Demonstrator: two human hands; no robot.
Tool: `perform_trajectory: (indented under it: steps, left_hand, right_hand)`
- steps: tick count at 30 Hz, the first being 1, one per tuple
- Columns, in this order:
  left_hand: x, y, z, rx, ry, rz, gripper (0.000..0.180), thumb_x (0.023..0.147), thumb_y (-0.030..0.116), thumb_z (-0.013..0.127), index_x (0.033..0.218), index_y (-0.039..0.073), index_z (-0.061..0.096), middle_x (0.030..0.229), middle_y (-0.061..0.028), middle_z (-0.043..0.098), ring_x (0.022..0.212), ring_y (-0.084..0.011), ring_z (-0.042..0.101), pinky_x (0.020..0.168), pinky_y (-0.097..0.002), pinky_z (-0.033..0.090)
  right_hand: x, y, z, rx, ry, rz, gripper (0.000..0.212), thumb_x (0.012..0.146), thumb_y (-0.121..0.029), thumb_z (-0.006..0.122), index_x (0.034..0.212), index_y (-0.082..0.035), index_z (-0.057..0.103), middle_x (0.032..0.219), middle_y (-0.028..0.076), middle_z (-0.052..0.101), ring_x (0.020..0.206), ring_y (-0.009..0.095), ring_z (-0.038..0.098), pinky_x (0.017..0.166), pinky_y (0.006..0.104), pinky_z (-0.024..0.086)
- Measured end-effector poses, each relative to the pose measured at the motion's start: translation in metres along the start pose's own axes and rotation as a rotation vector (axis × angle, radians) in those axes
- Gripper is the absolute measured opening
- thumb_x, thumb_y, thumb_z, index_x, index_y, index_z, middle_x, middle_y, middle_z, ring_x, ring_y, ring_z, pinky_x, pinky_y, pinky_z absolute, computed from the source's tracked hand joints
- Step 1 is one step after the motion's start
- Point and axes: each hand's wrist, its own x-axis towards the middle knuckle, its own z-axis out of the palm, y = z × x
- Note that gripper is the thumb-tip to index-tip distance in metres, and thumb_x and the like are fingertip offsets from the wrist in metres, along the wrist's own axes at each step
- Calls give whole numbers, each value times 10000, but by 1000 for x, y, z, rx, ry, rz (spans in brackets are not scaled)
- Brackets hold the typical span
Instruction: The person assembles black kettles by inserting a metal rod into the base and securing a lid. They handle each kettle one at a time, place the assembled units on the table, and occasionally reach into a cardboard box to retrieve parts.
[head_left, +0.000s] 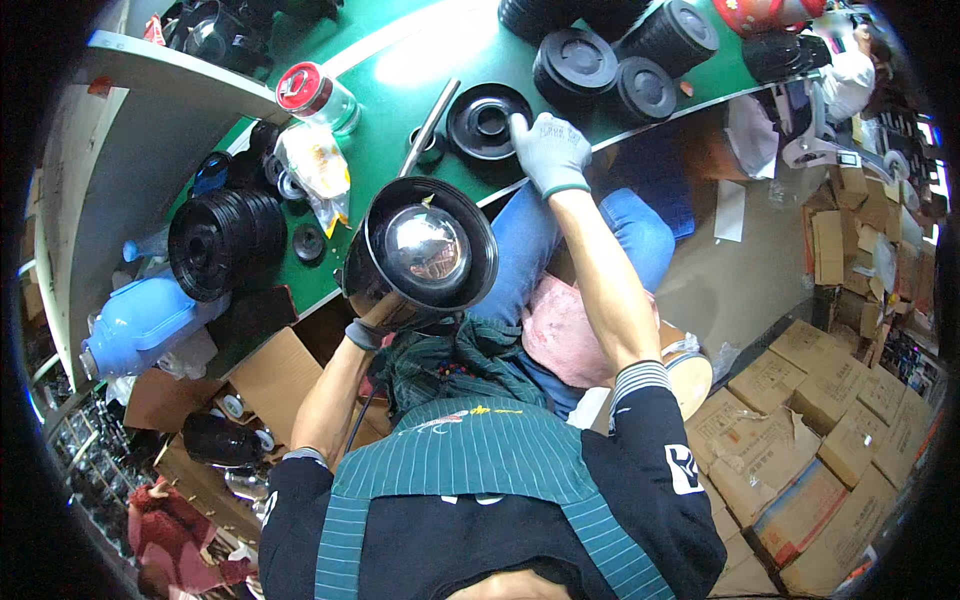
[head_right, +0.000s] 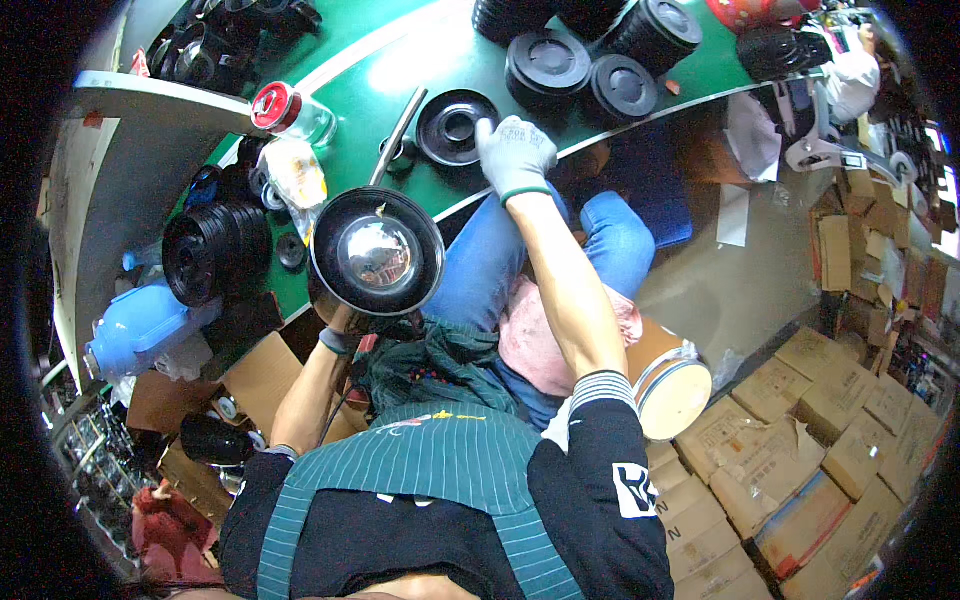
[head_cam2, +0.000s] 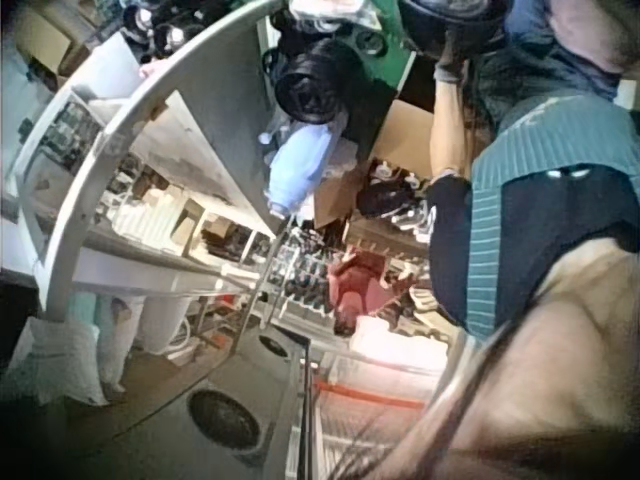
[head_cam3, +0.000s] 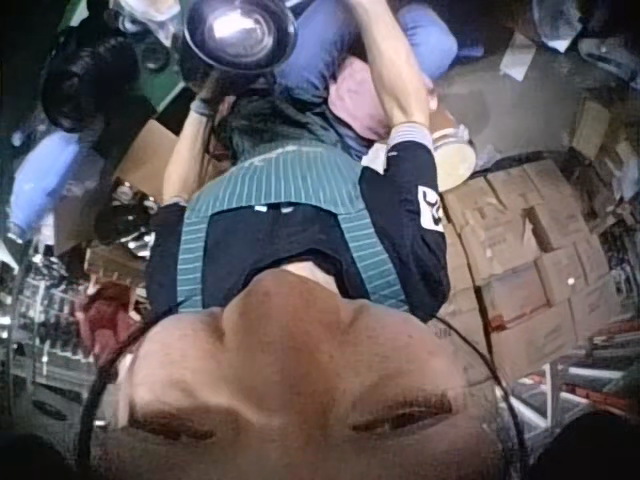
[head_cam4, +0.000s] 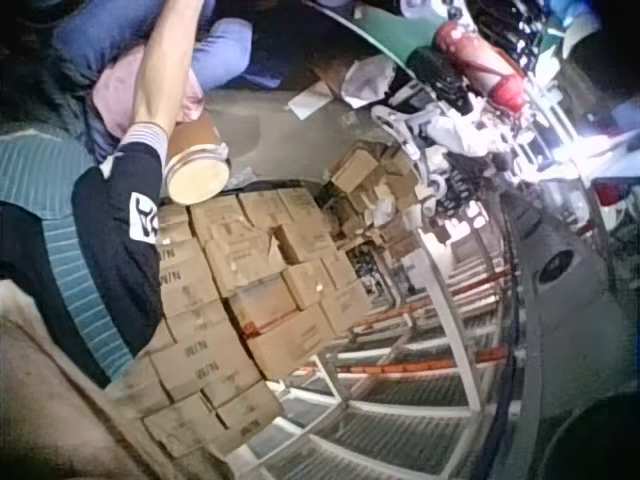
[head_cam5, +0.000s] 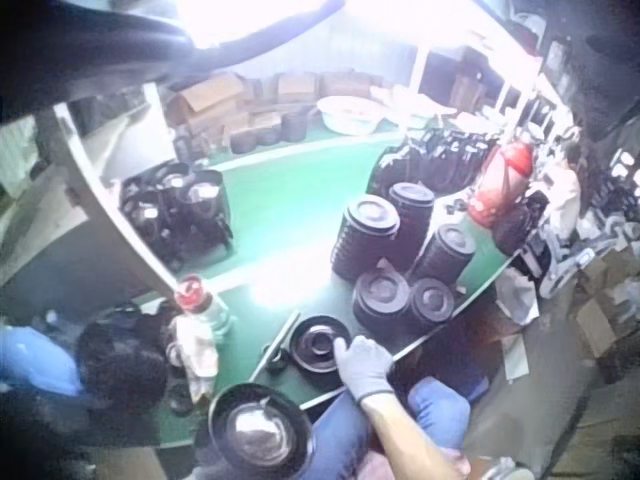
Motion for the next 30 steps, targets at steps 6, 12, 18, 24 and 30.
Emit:
perform_trajectory:
  steps: [6,12,18,24,30]
  left_hand:
    - [-4,-1,8,-37,96,-61,491,1050,251,652,1473,18,566,1465,-156,601,1279,-266,632,1112,-415,539]
    - [0,-6,15,-4,172,-93,535,1078,299,636,1521,23,522,1547,-171,546,1361,-276,590,1171,-431,511]
    - [18,-22,4,58,-446,165,665,1026,287,702,1621,152,439,1620,-110,495,1454,-302,515,1213,-454,449]
    - [29,-25,-6,449,-740,284,677,1110,543,437,1679,186,344,1696,-126,397,1561,-336,364,1304,-526,285]
    - [19,-13,34,145,-778,-98,697,1098,571,448,1650,149,389,1678,-152,419,1507,-370,441,1275,-568,330]
  right_hand:
    - [-17,16,-27,68,194,-82,503,1028,-456,496,870,-91,805,848,201,770,830,398,768,734,521,597]
    - [-112,25,-96,1404,140,-15,315,942,-122,821,1218,1,732,1024,5,755,889,113,681,817,288,556]
    - [-191,26,-87,1460,-83,-461,650,730,-104,976,1234,-68,566,1693,234,333,1558,319,381,1245,414,368]
    - [-239,63,-91,1383,24,-441,718,659,-351,1028,1141,-100,558,1635,257,433,1543,345,392,1230,434,354]
    - [-264,91,-99,1321,247,-791,770,581,-383,1043,1171,-153,606,1606,286,450,1557,477,333,1257,564,282]
